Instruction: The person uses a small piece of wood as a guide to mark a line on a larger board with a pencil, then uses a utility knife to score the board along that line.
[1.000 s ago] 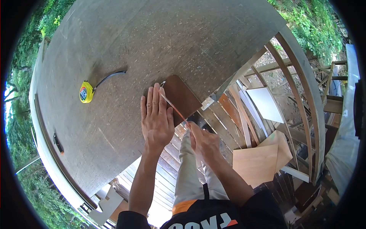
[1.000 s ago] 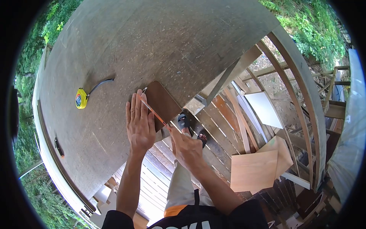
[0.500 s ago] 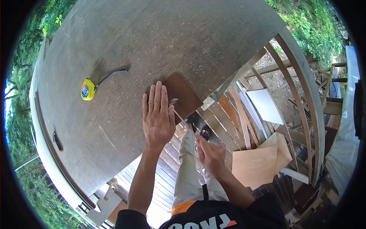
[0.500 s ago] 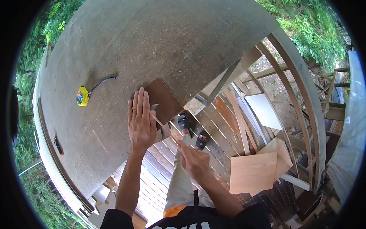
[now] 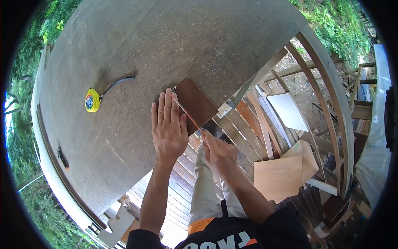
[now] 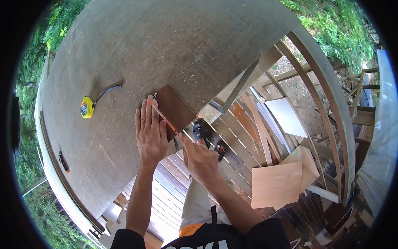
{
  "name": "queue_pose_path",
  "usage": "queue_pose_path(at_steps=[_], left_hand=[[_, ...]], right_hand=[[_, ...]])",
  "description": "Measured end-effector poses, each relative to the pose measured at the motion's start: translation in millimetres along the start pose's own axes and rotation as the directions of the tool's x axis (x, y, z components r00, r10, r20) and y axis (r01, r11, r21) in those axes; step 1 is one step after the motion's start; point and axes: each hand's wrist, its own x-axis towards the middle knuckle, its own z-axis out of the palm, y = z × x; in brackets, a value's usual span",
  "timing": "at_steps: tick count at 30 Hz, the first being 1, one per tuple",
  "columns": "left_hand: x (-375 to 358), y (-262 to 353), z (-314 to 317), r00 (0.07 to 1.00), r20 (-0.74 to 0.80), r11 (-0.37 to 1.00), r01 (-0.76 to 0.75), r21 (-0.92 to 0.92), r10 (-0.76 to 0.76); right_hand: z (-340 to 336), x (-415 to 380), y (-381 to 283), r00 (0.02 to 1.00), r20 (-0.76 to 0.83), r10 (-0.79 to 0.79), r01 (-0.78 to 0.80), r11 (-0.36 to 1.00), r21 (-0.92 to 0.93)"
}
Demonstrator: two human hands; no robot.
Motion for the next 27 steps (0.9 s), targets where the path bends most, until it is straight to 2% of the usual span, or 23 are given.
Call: queue_pose_path(at_steps=[6,9,12,14,20,25,27], left_hand=[[0.1,0.1,-0.5,1.000,0.004,1.000,0.009,-0.017,-0.009],[-0.4,1.1,-0.1,1.000,0.001,0.999,0.016,-0.031,-0.016],[-0.1,0.4,-0.1,1.000,0.008,1.000,0.016,-0.010,-0.016],[0.3,1.7,-1.6,0.999,0.033,1.000,0.022,0.010,-0.022],[-1.2,-0.4,1.1,1.000,0.005,1.000,0.008,-0.010,-0.008],[-2.0,-0.4,1.5,1.000,0.004,1.000,0.009,-0.002,-0.009],[-1.2,-1.1,1.6,1.000,-0.004,1.000,0.013,-0.002,-0.013]], right_hand=[[-1.0,1.6,0.6,1.000,-0.023,-0.019,0.019,1.000,0.020],[-2.9,1.2,-0.3,1.000,0.018,0.002,-0.003,1.000,0.012],[-0.6,-2.6,5.5,1.000,-0.018,-0.025,0.026,0.997,0.066],[-10.4,-19.9,10.3,0.997,0.079,-0.002,-0.003,0.998,0.059],[-25.3,-84.0,43.4,0.999,0.044,-0.024,0.019,0.995,0.100],[-30.5,-65.2,24.9,0.999,0.005,-0.032,0.031,0.992,0.123],[-24.6,-47.3,15.1,0.998,0.032,-0.045,0.042,0.997,0.068]])
